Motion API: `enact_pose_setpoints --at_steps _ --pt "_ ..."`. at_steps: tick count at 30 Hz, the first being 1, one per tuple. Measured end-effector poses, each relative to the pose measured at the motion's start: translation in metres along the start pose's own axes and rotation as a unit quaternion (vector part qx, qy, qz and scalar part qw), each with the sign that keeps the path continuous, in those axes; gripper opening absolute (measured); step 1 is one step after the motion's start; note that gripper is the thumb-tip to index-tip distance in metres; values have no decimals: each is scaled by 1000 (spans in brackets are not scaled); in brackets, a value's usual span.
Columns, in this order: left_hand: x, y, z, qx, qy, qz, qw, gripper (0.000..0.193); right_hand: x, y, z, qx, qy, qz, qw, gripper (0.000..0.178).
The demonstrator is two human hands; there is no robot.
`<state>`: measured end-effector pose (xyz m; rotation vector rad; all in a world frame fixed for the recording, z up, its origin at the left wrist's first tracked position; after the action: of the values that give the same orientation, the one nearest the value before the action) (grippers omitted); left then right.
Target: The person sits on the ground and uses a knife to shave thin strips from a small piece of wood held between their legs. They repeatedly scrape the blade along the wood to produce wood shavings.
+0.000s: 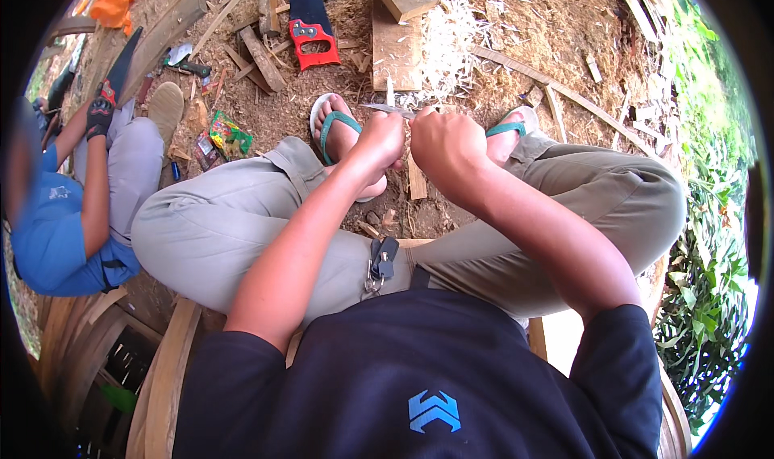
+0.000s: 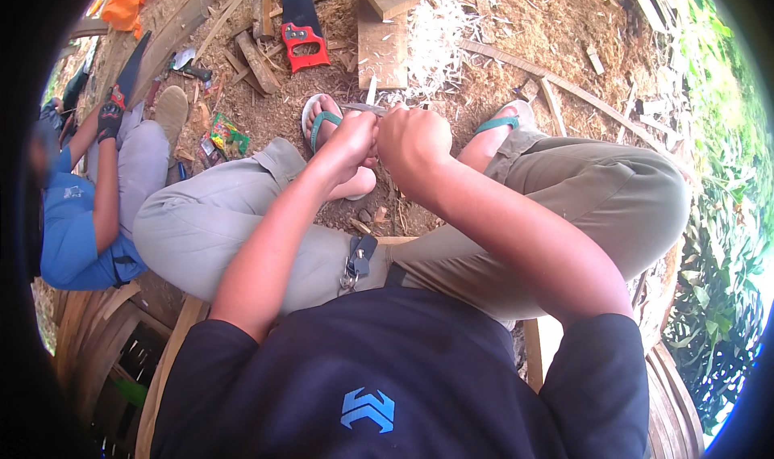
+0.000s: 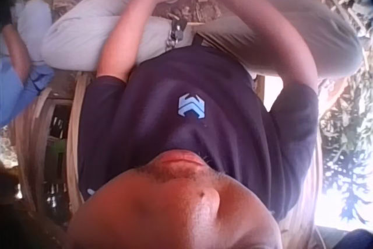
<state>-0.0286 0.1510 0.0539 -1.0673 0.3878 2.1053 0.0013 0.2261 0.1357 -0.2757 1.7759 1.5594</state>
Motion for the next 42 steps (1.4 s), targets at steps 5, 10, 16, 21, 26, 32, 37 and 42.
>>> enact_pose_setpoints --at_steps 5,10,16,21,26,32,37,42 --pt "8 0 -4 54 -35 4 998 33 11 -17 10 11 -91 26 995 29" --pt "10 -1 2 3 -21 11 1000 16 44 -17 24 -18 19 62 998 26" --pt "14 14 4 11 0 35 999 14 8 22 26 95 60 102 988 34" --pt "7 12 3 -15 16 25 999 11 -9 19 27 91 77 80 990 29" --pt "7 11 0 -25 10 14 1000 11 1 -8 27 80 34 46 995 27" --pt "16 16 -9 15 0 25 1000 10 0 -10 26 87 -32 36 995 30" --pt "11 17 -8 -13 16 35 999 10 -1 -16 18 50 -41 21 998 15" --pt "6 17 -7 -69 33 34 997 10 1 -8 10 31 -56 29 998 25"
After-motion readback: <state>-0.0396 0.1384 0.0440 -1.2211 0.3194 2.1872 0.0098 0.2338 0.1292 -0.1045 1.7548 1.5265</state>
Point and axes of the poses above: each hand's wrist, its own x-axis towards the middle knuckle, its own y-axis out of the back of the hand, z = x × y, the point moved 10 cm from there along x, towards the middle knuckle, and after that the axes turned 7 degrees about -y, right-handed, at the moved point
